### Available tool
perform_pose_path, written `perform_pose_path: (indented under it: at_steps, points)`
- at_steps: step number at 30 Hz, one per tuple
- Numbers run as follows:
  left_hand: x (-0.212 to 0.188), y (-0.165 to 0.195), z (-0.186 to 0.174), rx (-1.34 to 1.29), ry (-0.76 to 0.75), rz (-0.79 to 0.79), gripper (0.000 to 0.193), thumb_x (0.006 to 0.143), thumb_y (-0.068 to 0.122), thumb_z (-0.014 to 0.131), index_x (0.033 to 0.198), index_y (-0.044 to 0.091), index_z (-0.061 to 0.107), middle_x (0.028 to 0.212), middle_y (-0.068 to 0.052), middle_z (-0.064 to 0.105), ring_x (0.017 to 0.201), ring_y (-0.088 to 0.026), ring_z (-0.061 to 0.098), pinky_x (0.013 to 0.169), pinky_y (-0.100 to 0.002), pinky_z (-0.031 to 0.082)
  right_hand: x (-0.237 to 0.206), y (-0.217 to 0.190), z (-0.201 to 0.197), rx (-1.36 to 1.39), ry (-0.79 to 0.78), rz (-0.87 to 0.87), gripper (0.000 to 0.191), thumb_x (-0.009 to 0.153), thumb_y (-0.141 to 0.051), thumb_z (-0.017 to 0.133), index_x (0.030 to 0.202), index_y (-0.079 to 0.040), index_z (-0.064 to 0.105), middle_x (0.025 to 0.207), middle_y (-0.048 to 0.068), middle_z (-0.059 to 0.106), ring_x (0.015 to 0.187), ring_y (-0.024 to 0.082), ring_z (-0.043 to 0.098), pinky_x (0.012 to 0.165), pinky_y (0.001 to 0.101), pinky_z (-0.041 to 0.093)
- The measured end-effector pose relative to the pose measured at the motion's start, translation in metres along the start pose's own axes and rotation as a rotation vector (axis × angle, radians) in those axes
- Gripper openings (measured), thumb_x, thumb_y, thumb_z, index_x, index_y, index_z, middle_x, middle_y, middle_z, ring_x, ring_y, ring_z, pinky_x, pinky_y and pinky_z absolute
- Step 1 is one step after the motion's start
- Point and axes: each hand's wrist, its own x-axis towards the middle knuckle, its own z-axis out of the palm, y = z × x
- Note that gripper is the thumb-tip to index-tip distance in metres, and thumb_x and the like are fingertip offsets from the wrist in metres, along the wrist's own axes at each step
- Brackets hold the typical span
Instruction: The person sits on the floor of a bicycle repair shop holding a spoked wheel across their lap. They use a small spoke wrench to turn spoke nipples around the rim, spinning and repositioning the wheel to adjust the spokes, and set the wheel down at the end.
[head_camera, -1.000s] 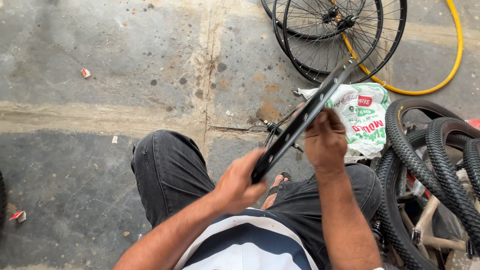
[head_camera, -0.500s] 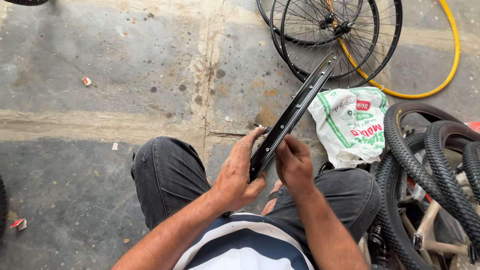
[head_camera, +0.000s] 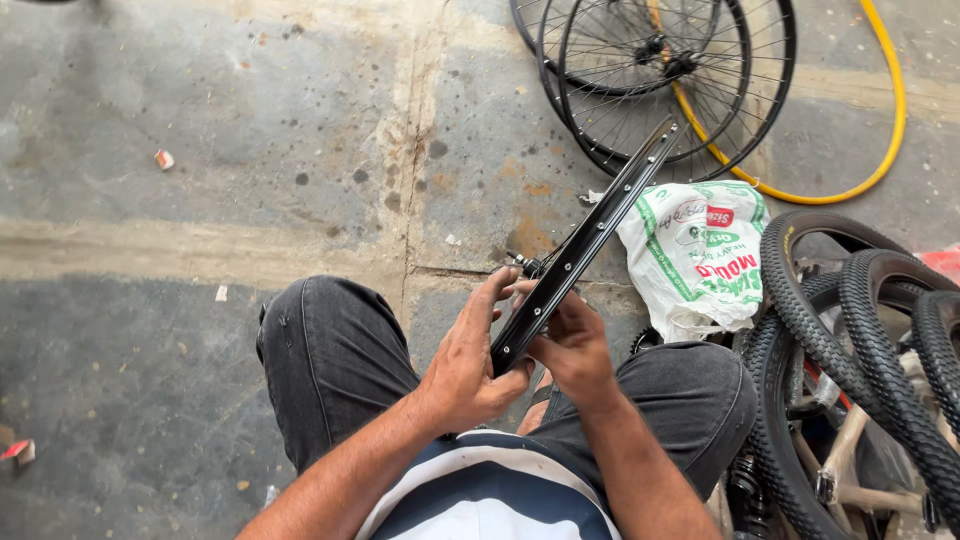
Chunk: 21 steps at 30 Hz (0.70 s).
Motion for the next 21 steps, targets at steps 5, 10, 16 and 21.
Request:
perform_pose_path:
  at_steps: [5,10,16,21]
  points:
    - [-0.001,-0.001,0.002,-0.028,0.002,-0.029,0.096,0.078,0.014,0.072,0.160,0.004,0.023,0.153,-0.021,0.047,0.144,-0.036,0.052,0.116,-0.046,0.046,-0.004,-0.011,0.004,0.224,-0.034,-0.029,0.050,0.087,0.013,0.071,0.134,0.000,0.059,0.126,0.012,0.068,0.115,0.021,0.069,0.098,0.0366,0.061]
    - [-0.002,-0.002,0.005,-0.038,-0.013,-0.006,0.097,0.078,0.012,0.073,0.160,0.003,0.022,0.155,-0.022,0.045,0.146,-0.037,0.049,0.116,-0.046,0.044,0.007,-0.013,0.007,0.074,-0.002,-0.079,0.050,0.085,0.016,0.074,0.128,-0.003,0.057,0.119,0.008,0.064,0.120,0.021,0.066,0.099,0.0362,0.060]
    - [-0.005,-0.003,0.002,-0.034,-0.016,-0.004,0.098,0.077,0.012,0.073,0.160,0.003,0.021,0.158,-0.022,0.042,0.146,-0.036,0.048,0.117,-0.047,0.042,-0.009,0.001,-0.004,0.198,0.041,-0.153,0.037,0.091,0.011,0.073,0.122,-0.004,0.060,0.118,0.007,0.067,0.111,0.016,0.065,0.095,0.0305,0.057]
    - [-0.005,-0.003,0.007,-0.017,-0.042,-0.015,0.099,0.078,0.013,0.071,0.161,0.003,0.019,0.159,-0.022,0.040,0.147,-0.036,0.047,0.118,-0.048,0.042,-0.007,0.000,-0.021,0.313,0.020,-0.147,0.008,0.106,0.002,0.065,0.114,0.005,0.067,0.108,0.012,0.071,0.099,0.015,0.066,0.091,0.0272,0.053]
